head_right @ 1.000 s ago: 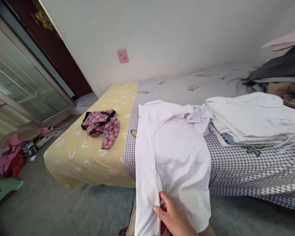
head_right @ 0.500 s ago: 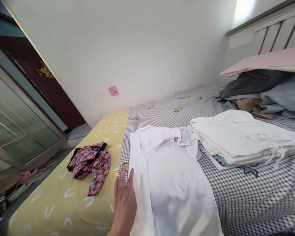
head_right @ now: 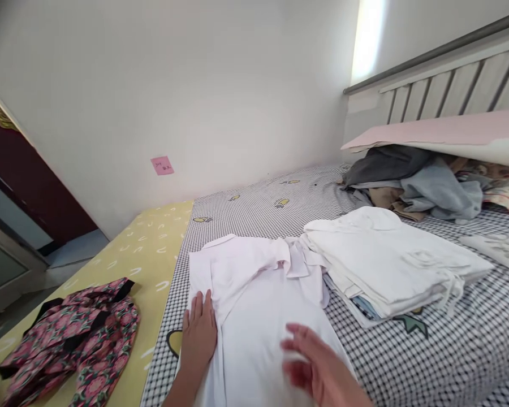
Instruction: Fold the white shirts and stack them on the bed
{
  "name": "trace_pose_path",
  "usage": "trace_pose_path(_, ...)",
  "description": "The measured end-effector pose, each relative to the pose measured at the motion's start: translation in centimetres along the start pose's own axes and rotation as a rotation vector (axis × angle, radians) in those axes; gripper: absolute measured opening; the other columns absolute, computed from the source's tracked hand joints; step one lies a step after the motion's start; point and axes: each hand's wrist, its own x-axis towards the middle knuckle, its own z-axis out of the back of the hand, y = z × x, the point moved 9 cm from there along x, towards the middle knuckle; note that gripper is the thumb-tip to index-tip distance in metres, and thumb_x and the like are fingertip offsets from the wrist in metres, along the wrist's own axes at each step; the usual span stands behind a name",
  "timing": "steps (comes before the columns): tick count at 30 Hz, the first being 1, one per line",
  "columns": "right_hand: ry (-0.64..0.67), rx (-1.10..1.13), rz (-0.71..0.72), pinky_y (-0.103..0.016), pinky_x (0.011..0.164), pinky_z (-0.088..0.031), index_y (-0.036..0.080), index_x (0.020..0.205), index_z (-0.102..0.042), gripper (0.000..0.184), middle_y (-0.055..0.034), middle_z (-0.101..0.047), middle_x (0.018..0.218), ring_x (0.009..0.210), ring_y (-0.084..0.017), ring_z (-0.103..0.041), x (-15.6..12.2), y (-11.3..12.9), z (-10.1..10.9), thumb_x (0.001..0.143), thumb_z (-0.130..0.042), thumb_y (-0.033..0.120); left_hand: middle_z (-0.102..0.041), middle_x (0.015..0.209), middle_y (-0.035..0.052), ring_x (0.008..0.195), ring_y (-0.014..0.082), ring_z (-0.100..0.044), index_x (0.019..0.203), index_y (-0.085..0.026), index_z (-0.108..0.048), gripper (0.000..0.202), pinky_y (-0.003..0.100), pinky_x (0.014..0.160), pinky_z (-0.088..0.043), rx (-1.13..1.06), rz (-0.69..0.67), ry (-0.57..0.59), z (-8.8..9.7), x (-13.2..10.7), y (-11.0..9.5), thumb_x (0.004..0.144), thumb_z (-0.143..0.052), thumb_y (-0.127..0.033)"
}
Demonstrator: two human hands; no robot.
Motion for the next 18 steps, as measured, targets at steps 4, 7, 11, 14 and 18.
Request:
trace_pose_path(4,-0.055,0.345,-0.028,-0.026,0.063,-0.06,0.026,0.111,-0.061,0.027,-0.0042,-0.075,0.101,0.077,-0.016,-0.074,5.1,5.9,-3.1,0.09,-0.075,0.035,-0.048,0.158,0.0131,0.147,0.0286,-0.046,0.151,-0.02,-0.046,0.053,0.057,0.12,-0.037,0.025,0.001,-0.105,0.4,-0.3,-0.4,0.102,-0.027,-0.019)
trace_pose_path(7,-0.027,0.407,-0.035,-0.021,0.048,-0.051,0.023,0.087,-0.054,0.028,-0.0021,-0.069,0.079,0.06,-0.013,-0.067,9.2,8.6,-6.0,0.097,-0.062,0.048,-0.05,0.157,0.0125,0.146,0.0281,-0.046,0.151,-0.02,-0.047,0.051,0.056,0.12,-0.037,0.042,0.021,-0.134,0.6,-0.4,-0.4,0.103,-0.028,-0.02)
trace_pose_path(11,-0.093,0.404,0.054,-0.017,0.034,-0.029,0.022,0.072,-0.044,0.043,0.0048,-0.049,0.055,0.038,-0.006,-0.041,13.0,12.2,-6.5,0.107,-0.04,0.048,-0.05,0.157,0.0123,0.145,0.0294,-0.047,0.15,-0.022,-0.047,0.05,0.058,0.12,-0.036,0.032,0.022,-0.156,0.4,-0.6,-0.4,0.103,-0.034,-0.029)
trace_pose_path(14,-0.15,0.385,0.183,-0.017,0.031,-0.022,0.023,0.071,-0.043,0.039,0.0071,-0.046,0.052,0.036,-0.006,-0.034,13.6,15.5,-5.1,0.107,-0.043,0.04,-0.052,0.156,0.0125,0.145,0.0291,-0.047,0.151,-0.023,-0.047,0.05,0.057,0.12,-0.036,-0.004,0.038,-0.177,0.5,-0.7,-0.2,0.103,-0.035,-0.032)
trace_pose_path(18,-0.219,0.366,0.399,-0.017,0.04,-0.039,0.023,0.079,-0.054,0.026,0.0059,-0.059,0.065,0.048,-0.008,-0.05,12.2,18.6,-2.7,0.094,-0.067,0.039,-0.05,0.157,0.013,0.146,0.0289,-0.047,0.153,-0.025,-0.042,0.051,0.056,0.119,-0.037,-0.044,0.053,-0.196,1.0,-0.6,-0.3,0.104,-0.034,-0.034)
